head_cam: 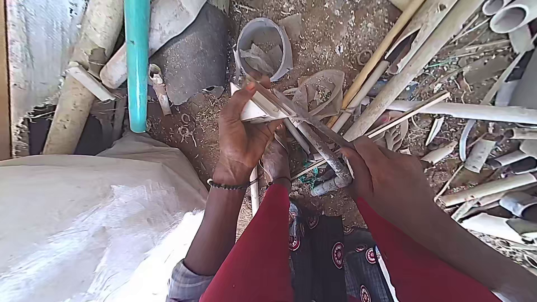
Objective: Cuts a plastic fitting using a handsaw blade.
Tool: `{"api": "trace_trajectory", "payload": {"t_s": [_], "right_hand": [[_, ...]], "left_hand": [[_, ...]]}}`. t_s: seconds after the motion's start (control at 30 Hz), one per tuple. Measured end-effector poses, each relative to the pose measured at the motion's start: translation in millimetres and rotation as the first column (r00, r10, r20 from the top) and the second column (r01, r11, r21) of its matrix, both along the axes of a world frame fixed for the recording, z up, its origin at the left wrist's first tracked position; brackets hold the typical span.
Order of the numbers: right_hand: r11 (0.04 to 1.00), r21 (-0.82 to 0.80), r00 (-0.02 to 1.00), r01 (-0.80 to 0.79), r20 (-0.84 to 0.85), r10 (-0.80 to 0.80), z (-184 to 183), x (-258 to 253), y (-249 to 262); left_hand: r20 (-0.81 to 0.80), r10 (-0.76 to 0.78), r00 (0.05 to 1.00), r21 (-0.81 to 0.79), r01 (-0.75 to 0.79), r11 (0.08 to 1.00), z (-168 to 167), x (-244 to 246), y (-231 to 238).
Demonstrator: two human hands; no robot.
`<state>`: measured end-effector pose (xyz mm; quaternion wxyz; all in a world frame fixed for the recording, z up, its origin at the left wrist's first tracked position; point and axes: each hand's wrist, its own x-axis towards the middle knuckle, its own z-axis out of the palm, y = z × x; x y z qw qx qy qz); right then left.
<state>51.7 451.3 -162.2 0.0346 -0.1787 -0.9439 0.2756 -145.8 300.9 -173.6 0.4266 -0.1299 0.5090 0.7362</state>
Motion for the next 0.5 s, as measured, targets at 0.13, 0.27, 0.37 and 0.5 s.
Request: {"api": "trace_trajectory", "payload": {"t_s": [0.13, 0.27, 0.37, 0.5], "right_hand": [[0.896, -0.428, 0.993, 0.119, 0.068, -0.099, -3, 5, 4], [0.846, -0.512, 0.989, 0.15, 0.068, -0.134, -9, 6, 13], [0.893, -0.418, 0.985, 0.168, 0.11, -0.133, -7, 4, 17], [0.921, -0.353, 0.981, 0.162, 0.16, -0.111, -2, 2, 22]], "left_hand": [[-0.198, -0.117, 0.973, 0.063, 0.132, 0.989, -1, -13, -12], [-0.4, -0.362, 0.842, -0.097, 0.354, 0.93, 1, -21, -18], [-0.404, -0.388, 0.828, -0.19, 0.339, 0.922, -3, -26, -23], [-0.419, -0.437, 0.796, -0.121, 0.428, 0.896, -11, -38, -40]]}}
